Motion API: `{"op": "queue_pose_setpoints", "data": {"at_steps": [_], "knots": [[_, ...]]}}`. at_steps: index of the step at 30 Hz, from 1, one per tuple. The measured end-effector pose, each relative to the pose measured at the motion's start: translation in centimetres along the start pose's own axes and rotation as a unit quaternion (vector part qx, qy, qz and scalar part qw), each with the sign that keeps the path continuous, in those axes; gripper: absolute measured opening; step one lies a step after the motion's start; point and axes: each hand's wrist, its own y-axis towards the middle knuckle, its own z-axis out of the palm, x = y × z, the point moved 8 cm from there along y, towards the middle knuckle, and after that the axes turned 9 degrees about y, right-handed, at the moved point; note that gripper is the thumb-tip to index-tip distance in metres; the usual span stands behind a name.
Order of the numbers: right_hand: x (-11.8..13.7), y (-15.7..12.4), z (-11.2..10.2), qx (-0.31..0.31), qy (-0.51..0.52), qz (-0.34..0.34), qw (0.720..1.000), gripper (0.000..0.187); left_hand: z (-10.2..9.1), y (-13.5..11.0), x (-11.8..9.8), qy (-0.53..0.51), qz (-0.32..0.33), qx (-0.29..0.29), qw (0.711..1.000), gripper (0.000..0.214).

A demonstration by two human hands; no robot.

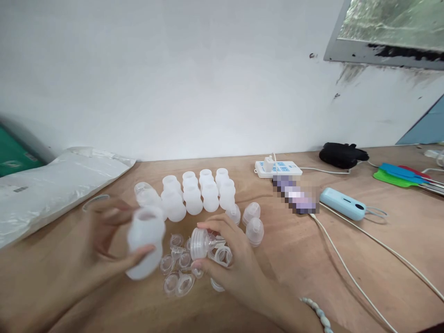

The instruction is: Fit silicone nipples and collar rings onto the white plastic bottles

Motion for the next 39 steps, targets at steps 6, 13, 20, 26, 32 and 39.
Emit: {"op": "queue_pose_setpoints", "data": {"at_steps": [6, 13, 20, 26, 32, 39], "knots": [[0.4, 0.1, 0.3, 0.023, 0.009, -0.033, 0.999, 0.037, 5.0, -2.5, -3.4, -0.008, 0.096, 0.165, 0.982, 0.043], [1.3, 0.3, 0.7, 0.057, 0.019, -0.071, 0.996, 0.027, 5.4, -3.1, -2.0, -0.096, 0.0, 0.212, 0.973, 0.035], [-1.0, 0.1, 0.9, 0.061, -0.073, 0.066, 0.993, 0.025, 5.3, -3.6, -3.0, -0.005, 0.079, 0.165, 0.983, 0.045], [-2.4, -0.6, 1.4, 0.115, 0.031, 0.172, 0.978, 0.035, 5.1, -3.5, -4.3, 0.052, 0.142, 0.143, 0.978, 0.035], [-2.8, -0.9, 1.1, 0.114, 0.043, 0.216, 0.969, 0.034, 4.8, -3.8, -5.2, 0.075, 0.188, 0.127, 0.971, 0.037], [-2.3, -0.6, 0.9, 0.136, 0.064, 0.191, 0.97, 0.049, 4.8, -3.8, -5.2, 0.079, 0.192, 0.126, 0.97, 0.038]]}}
